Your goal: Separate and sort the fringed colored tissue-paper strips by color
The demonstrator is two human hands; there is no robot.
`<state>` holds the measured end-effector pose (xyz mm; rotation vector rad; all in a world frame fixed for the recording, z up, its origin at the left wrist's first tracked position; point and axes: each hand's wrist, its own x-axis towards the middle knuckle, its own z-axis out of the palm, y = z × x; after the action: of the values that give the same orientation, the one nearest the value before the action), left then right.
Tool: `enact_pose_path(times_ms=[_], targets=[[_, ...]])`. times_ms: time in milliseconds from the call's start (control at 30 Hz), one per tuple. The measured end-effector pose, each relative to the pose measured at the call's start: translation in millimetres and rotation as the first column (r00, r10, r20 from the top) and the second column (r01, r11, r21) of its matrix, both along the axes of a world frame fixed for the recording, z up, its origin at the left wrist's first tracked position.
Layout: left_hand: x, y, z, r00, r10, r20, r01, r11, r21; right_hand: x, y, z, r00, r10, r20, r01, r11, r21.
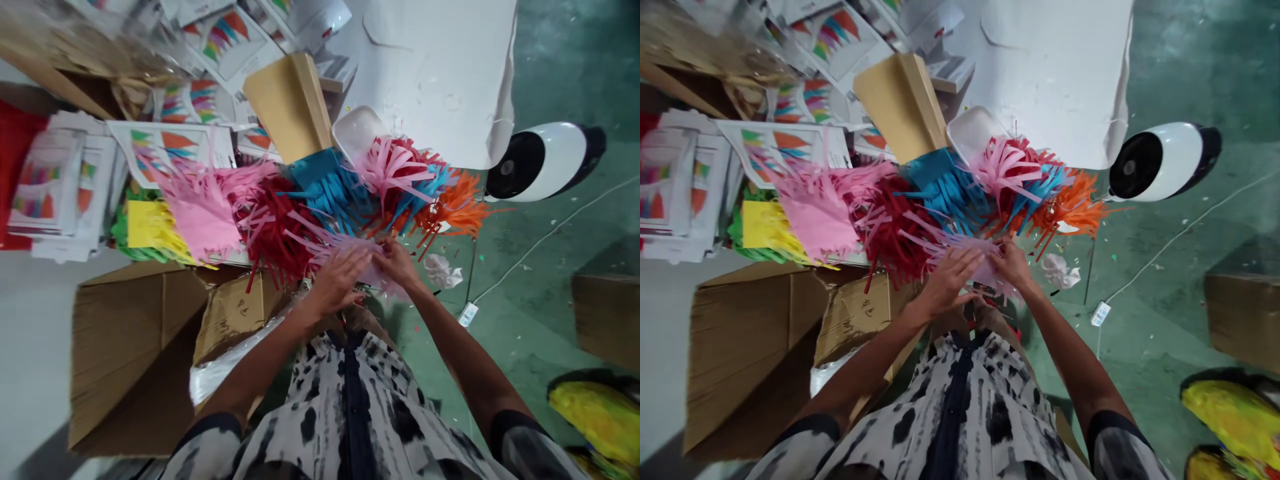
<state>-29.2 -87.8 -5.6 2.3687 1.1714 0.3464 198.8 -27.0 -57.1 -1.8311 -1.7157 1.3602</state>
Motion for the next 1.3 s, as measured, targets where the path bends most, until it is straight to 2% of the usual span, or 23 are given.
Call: enact_pose_path(times_ms=[67, 133, 233, 300, 367, 433, 533, 633, 733, 800, 900, 967, 1067, 1167, 1300], targets=[[13.9, -8.0, -26.7, 1.0, -0.013, 0.02, 0.012, 1.0, 0.014, 1.9, -2.9, 8.0, 0.997, 0.036, 0.074, -0.04, 0.998, 0.045], [20.9, -11.3, -45.3, 0.998, 0.049, 0.043, -0.051, 0.998, 0.047, 3.1, -11.7, 24.7, 0.974, 0.078, 0.215, -0.115, 0.979, 0.166], [26.9, -12.2, -50.4, 0.99, 0.134, 0.043, -0.137, 0.986, 0.089, 1.4, -37.5, 53.3, 0.888, 0.151, 0.434, -0.325, 0.874, 0.361], [31.3, -13.3, -42.9, 0.99, 0.138, 0.003, -0.138, 0.987, 0.085, -1.3, -58.2, 62.2, 0.84, 0.249, 0.482, -0.458, 0.801, 0.384], [34.5, -16.1, -34.3, 0.991, 0.126, -0.049, -0.123, 0.991, 0.06, -2.8, -75.5, 57.3, 0.817, 0.283, 0.502, -0.503, 0.775, 0.382], [33.1, -20.4, -29.4, 0.992, 0.098, -0.079, -0.095, 0.995, 0.035, -0.7, -85.4, 42.7, 0.812, 0.255, 0.525, -0.497, 0.774, 0.393], [19.4, -26.0, -30.2, 0.999, 0.029, -0.045, -0.029, 1.0, -0.003, 9.7, -87.0, 22.4, 0.808, 0.268, 0.524, -0.512, 0.758, 0.403], [-0.8, -25.7, -33.0, 0.999, 0.046, 0.004, -0.046, 0.998, -0.043, 22.0, -82.5, 19.2, 0.822, 0.306, 0.48, -0.506, 0.778, 0.371], [-13.6, -19.1, -31.1, 0.989, 0.14, 0.049, -0.131, 0.981, -0.143, 28.7, -78.8, 24.9, 0.876, 0.296, 0.382, -0.427, 0.845, 0.323], [-14.9, -13.1, -28.0, 0.97, 0.231, 0.077, -0.207, 0.948, -0.243, 28.5, -76.5, 26.7, 0.92, 0.256, 0.298, -0.343, 0.892, 0.295], [-9.2, -3.3, -23.5, 0.914, 0.405, 0.037, -0.367, 0.861, -0.351, 22.3, -73.4, 24.2, 0.961, 0.123, 0.249, -0.196, 0.937, 0.29], [-3.8, 3.5, -21.2, 0.885, 0.465, -0.041, -0.445, 0.815, -0.37, 16.3, -72.5, 21.3, 0.965, 0.034, 0.26, -0.114, 0.947, 0.301], [3.2, 13.5, -18.3, 0.867, 0.457, -0.197, -0.498, 0.792, -0.353, 6.9, -73.3, 18.7, 0.945, -0.048, 0.324, -0.054, 0.953, 0.298], [7.7, 20.4, -17.3, 0.839, 0.435, -0.327, -0.532, 0.782, -0.325, -2.2, -74.6, 19.1, 0.889, -0.065, 0.453, -0.074, 0.956, 0.283], [10.6, 23.0, -20.1, 0.828, 0.419, -0.372, -0.529, 0.803, -0.274, -12.1, -74.5, 22.5, 0.825, -0.081, 0.559, -0.097, 0.955, 0.282]])
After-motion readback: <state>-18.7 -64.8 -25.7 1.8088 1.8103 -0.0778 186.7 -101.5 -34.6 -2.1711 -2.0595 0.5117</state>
